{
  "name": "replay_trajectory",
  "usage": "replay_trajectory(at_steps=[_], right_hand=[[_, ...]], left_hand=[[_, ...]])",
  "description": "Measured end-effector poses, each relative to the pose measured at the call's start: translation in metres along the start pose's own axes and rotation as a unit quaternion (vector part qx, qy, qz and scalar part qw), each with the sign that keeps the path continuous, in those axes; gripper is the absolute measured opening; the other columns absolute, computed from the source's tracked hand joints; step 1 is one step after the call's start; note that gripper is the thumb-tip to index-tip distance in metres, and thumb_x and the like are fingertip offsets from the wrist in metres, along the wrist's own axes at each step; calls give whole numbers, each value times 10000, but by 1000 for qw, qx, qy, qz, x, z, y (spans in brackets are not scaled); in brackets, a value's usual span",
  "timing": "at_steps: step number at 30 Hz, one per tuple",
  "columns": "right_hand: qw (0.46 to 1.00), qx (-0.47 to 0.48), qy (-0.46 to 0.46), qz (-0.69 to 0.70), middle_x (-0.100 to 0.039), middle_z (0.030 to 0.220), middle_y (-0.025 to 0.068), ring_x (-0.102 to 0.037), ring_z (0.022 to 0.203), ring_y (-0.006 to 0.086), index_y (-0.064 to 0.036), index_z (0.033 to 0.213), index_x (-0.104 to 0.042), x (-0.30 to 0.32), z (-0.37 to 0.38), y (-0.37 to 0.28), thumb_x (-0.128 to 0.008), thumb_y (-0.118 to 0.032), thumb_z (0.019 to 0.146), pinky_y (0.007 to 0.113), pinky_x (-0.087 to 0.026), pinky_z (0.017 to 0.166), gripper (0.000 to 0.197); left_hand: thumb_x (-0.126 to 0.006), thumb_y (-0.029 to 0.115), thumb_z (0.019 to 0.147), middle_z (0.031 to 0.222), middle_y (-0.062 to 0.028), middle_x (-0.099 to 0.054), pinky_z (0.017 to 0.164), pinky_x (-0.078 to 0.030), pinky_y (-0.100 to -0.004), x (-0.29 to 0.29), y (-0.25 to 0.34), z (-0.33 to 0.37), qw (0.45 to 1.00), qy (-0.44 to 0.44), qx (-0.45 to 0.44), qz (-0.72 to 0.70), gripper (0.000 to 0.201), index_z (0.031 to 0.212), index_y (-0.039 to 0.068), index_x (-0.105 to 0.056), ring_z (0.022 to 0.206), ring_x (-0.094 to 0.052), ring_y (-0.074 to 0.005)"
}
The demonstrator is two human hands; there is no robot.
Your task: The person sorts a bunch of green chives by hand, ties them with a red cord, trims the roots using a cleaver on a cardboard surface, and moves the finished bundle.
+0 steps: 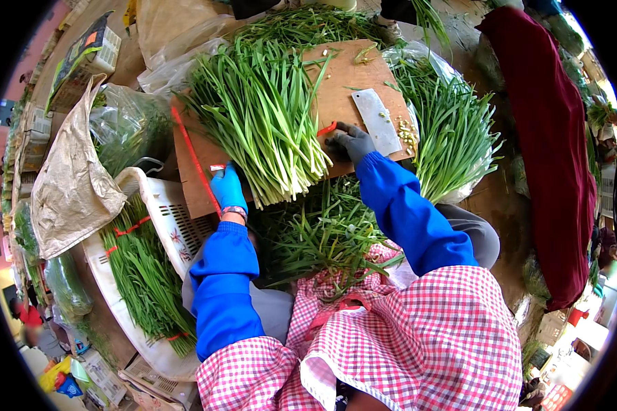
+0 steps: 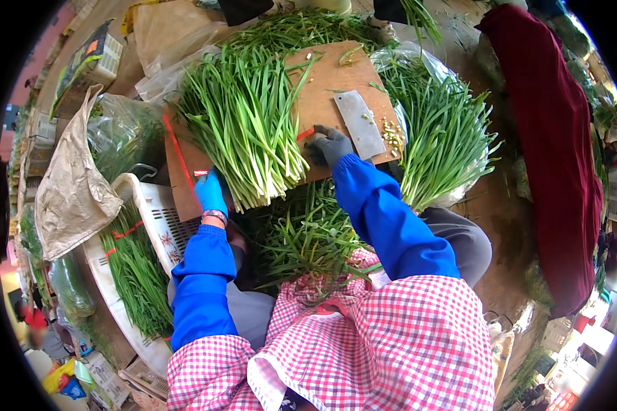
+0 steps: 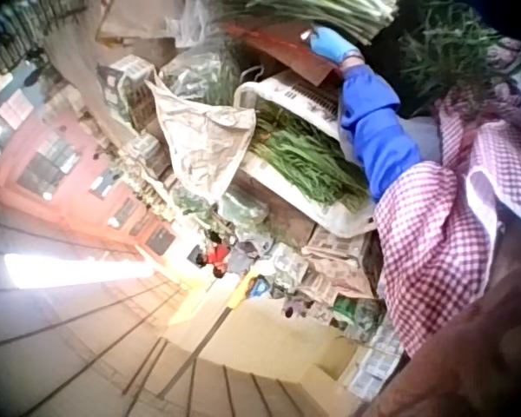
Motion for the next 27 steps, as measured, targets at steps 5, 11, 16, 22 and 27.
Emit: replay_trajectory(at_steps=[5,11,16,22,27], right_hand=[[937,145,-78,-309,-651,918,79,-620,816,155,-47,1137,-579,-19,30,-23,-590,-70,824,269,-495,726,314],[913,118,-172,-350,-656,828,42,-567,655,101,-73,1052,-614,-18,24,-29,-654,-87,803,255,-475,605,253],[932,100,-243,-249,-656,791,55,-616,686,121,-40,999,-623,-35,24,-30,-626,-110,835,260,-494,569,178],[870,88,-309,-373,-651,744,55,-610,636,127,-38,916,-636,-106,4,-53,-608,-106,824,267,-498,559,118],[768,89,-375,-512,-640,698,37,-593,581,117,-88,880,-657,-164,-15,-43,-580,-94,797,267,-486,540,113]], left_hand=[[-578,247,832,523,-85,-501,483,-321,-373,6,8,-4,998,16,-57,36,345,640,-36,-540,476,-388,-168],[-607,166,825,615,60,-453,488,-309,-272,1,-9,-12,994,6,2,-107,185,690,40,-602,561,-371,-63],[-620,155,808,585,61,-442,481,-292,-279,3,-11,-14,984,35,-19,-176,186,678,22,-608,542,-349,-60],[-614,140,797,538,54,-404,465,-265,-291,12,51,-17,987,-38,-132,-83,268,576,11,-535,514,-330,-61],[-610,117,711,477,-43,-460,447,-317,-329,33,80,10,981,-113,-152,33,181,583,-4,-565,473,-393,-90]])
Point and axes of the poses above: each hand's wrist, its own z-axis towards the middle knuckle, its own x-axis out of the back of the hand, y = z × x, the point moved 8 cm from there along z, towards the middle knuckle
